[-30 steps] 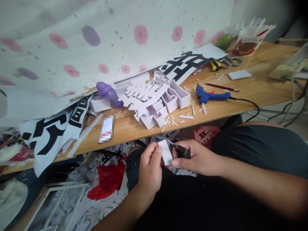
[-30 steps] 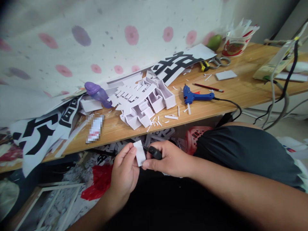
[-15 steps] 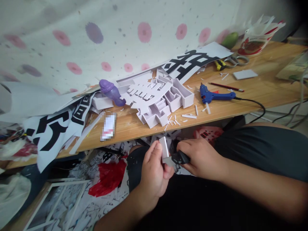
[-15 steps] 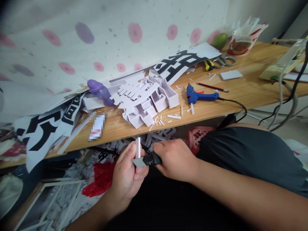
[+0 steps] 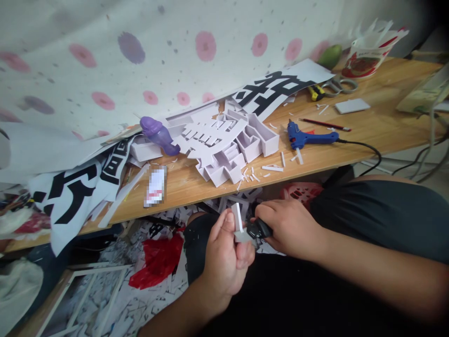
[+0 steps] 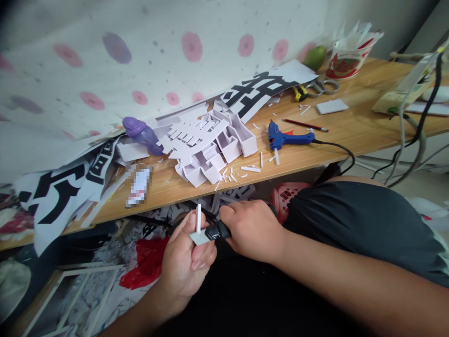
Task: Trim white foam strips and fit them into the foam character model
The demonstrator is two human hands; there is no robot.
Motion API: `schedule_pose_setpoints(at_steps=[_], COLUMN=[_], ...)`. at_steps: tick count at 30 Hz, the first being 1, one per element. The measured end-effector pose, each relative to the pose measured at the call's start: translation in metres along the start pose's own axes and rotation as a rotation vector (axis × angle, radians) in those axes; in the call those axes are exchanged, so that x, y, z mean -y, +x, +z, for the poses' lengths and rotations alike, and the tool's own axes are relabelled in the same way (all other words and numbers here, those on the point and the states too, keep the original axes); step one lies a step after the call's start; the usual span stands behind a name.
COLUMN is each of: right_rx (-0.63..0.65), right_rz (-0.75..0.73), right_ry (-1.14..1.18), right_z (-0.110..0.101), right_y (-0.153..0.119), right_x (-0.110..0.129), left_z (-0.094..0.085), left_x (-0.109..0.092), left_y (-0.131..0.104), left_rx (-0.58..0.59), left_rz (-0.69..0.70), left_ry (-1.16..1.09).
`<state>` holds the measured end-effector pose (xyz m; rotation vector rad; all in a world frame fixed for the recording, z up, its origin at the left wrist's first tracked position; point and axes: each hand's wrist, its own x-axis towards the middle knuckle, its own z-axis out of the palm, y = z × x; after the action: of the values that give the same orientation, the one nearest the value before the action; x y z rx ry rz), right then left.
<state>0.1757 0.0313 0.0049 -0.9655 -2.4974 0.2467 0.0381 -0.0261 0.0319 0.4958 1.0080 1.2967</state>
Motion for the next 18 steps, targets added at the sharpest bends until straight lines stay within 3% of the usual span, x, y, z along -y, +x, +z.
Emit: schedule_pose_setpoints(at_steps=[9, 15, 18], right_rx=[-0.014, 0.021, 0.028], right_rz=[0.013, 0.115, 0.078], right_ry=[-0.037, -0.037, -0.017], right_z=[0.0000, -0.0044, -0.0037], right_y=[0.0027, 0.0066, 0.0059], right_x=[-0.0016, -0.0081, -0.0076], left_z=[0.0003, 0.0010, -0.0004], left_x=[0.0032, 0.0063, 0.0061], left_y=[-0.0029, -0.0062, -0.0068], left_rx=[-0.009, 0.044, 0.039], left_rz=[-0.014, 0.031, 0.026], left_ry=[0.015, 0.034, 0.037])
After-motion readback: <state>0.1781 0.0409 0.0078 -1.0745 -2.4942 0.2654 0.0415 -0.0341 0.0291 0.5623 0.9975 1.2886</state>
